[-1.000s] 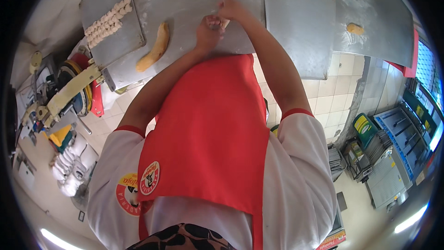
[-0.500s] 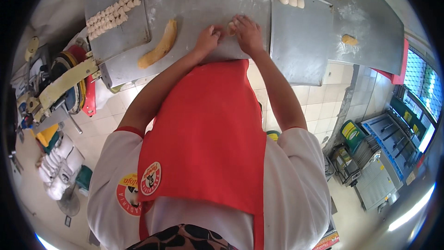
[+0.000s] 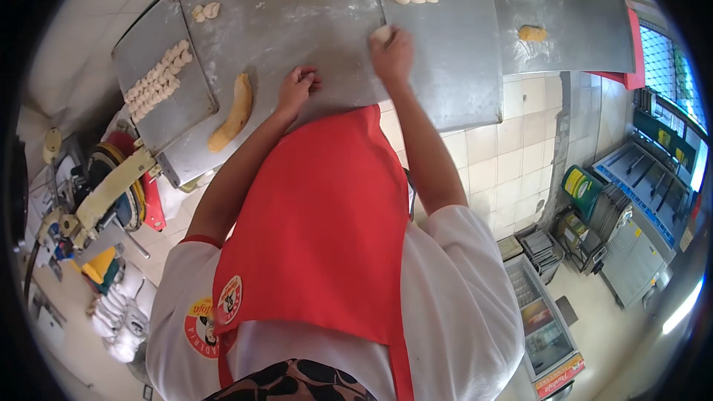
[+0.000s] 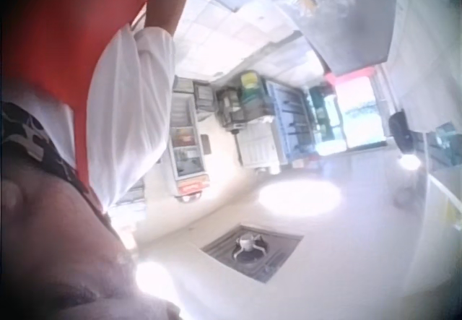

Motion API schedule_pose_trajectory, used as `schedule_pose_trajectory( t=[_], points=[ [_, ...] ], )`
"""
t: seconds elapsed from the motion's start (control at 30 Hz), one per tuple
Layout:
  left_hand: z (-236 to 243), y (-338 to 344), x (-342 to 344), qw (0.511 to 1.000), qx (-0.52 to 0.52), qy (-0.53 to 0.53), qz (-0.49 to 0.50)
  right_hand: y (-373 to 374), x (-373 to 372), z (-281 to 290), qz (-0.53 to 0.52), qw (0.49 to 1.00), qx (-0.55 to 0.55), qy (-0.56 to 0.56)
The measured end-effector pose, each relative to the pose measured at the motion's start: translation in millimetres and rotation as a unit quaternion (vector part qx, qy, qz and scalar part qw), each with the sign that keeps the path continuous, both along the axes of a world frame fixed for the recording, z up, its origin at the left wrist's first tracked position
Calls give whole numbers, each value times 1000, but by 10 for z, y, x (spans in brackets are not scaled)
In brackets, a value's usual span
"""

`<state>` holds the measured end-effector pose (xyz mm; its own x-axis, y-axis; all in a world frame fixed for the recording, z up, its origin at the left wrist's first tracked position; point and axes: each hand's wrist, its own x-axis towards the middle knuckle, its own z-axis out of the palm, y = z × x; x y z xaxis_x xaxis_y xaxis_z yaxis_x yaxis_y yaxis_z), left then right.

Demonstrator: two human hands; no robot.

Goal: The person pulls a tray of dough pieces from a rack and closes the door. They then take pieces of dough and roll them into small balls by hand on a metal table.

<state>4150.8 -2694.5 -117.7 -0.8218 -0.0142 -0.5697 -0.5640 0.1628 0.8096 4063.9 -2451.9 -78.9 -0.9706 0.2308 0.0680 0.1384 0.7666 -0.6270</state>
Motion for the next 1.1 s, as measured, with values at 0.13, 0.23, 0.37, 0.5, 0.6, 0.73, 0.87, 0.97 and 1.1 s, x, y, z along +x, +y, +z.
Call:
schedule_pose_trajectory(
  t=[0.13, 0.23, 0.37, 0.5, 0.6, 0.73, 0.87, 0.97, 1.1],
  points=[
    [96, 74, -76, 1000, -18, -19, -1, 380, -549, 1, -65, 994, 82, -22],
    [62, 78, -46, 999, -53, -2, -8, 408, -611, -96, -61, 987, 147, -28],
    [39, 36, -49, 996, -85, 23, -17, 383, -634, -130, -94, 990, 109, 1],
    [233, -55, -19, 988, -138, 55, -44, 514, -698, -205, -67, 991, 114, -30],
    [459, -398, 118, 929, -356, 103, 0, 553, -779, -189, -74, 995, 44, -56],
    [667, -770, 202, 759, -621, 195, 28, 725, -670, -208, -89, 994, 65, -21],
    [366, -1173, 304, 757, -614, 224, 17, -65, -669, 177, -54, 995, 54, 58],
    [300, -1222, 477, 820, -506, 267, 17, -927, -250, 217, 163, 978, -122, -42],
    [435, -1183, 616, 844, -445, 299, 15, -1987, 419, 244, 424, 871, -187, -159]
  ],
)
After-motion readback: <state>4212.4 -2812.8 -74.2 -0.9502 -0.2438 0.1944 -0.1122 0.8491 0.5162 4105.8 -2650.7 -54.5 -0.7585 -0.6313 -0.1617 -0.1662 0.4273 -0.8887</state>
